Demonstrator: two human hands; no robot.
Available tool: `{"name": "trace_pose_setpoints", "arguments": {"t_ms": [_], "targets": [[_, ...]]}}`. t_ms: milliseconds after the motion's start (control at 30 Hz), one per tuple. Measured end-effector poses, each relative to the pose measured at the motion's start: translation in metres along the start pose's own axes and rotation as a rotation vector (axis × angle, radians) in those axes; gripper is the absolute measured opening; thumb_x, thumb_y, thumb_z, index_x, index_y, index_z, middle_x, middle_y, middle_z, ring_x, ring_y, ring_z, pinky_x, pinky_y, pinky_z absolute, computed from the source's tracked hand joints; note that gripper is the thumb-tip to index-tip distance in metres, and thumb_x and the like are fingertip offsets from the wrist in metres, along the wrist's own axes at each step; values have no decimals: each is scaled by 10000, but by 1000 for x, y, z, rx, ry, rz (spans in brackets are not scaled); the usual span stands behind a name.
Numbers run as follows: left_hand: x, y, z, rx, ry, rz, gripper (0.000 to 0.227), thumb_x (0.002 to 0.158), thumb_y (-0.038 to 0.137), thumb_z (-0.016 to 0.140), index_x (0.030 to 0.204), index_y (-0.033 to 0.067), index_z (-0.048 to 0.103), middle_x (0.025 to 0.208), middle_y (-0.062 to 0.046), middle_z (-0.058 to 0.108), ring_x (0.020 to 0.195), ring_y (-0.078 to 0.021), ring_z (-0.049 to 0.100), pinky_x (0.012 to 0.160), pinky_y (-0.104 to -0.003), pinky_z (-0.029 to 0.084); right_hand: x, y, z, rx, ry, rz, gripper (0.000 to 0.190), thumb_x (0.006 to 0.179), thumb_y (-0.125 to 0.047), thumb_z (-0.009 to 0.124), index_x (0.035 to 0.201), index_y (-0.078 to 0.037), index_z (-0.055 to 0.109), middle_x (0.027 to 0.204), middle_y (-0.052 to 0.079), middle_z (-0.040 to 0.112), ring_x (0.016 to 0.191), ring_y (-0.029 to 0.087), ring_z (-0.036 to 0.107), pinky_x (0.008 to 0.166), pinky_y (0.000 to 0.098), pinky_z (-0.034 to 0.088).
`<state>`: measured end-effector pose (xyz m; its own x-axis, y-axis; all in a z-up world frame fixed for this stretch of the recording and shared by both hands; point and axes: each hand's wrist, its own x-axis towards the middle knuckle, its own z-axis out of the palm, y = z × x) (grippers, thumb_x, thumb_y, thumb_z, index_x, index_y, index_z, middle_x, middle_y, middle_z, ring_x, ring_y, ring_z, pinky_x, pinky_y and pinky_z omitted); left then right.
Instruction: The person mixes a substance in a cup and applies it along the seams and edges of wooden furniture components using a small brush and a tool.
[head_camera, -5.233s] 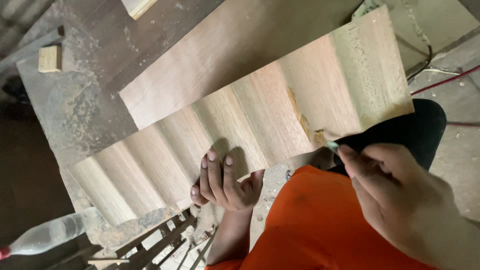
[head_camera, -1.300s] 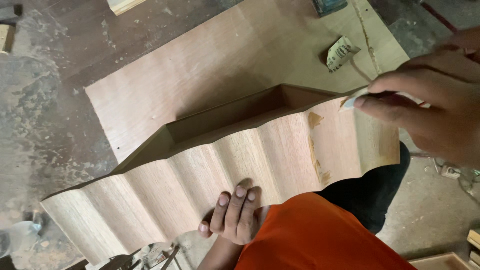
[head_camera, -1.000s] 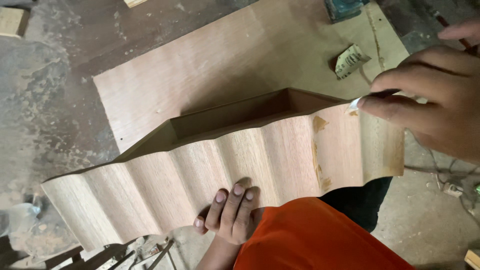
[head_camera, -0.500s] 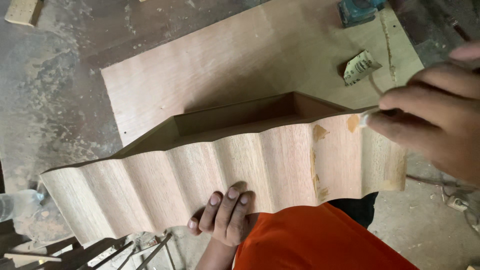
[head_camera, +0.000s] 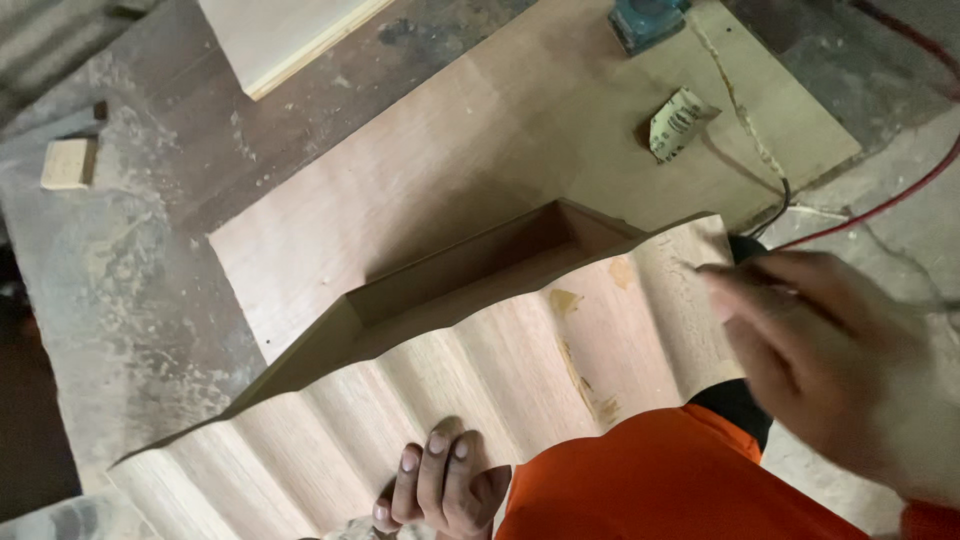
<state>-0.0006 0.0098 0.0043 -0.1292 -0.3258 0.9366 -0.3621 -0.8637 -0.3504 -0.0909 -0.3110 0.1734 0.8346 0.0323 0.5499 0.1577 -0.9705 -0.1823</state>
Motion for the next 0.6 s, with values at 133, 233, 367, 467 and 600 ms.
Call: {"name": "trace_pose_setpoints", "arguments": {"t_ms": [133,233,367,467,600], "targets": [[0,12,-11,-10,98,-16,246,845,-30,566,807,201,488,766,13,627,905,-199,619,1101,-419,324,-13,3,25,38,116,-49,249,986,82,660,1211,33,758,1124,175,662,934,290,657,839,470,545],[-2,29,-44,-136,-360,-341,235,872,-9,606,979,200,595,1071,-21,678,1176,-242,566,1204,-469,167,-21,-1,30,8,158,-12,227,1002,72,694,1214,32,764,1078,172,606,882,275,621,820,464,539],[4,29,-39,-115,-290,-306,122,927,71,583,924,192,597,1014,-31,684,1117,-257,589,1183,-459,209,-18,-9,30,-49,170,21,269,1012,108,706,1252,-2,762,1075,163,615,871,323,640,820,439,571],[8,29,-31,-103,-252,-288,180,930,23,528,908,191,591,976,-32,684,1091,-264,604,1191,-447,221,-12,-17,32,-101,204,63,227,1034,100,755,1235,2,790,1109,127,659,883,304,661,793,384,570],[5,22,-15,-80,-72,-190,196,927,-15,570,893,175,606,959,-45,713,1016,-231,645,1160,-404,278,-10,-25,33,-105,168,102,255,974,140,731,1192,16,771,1151,119,692,857,292,656,764,356,569]]}}
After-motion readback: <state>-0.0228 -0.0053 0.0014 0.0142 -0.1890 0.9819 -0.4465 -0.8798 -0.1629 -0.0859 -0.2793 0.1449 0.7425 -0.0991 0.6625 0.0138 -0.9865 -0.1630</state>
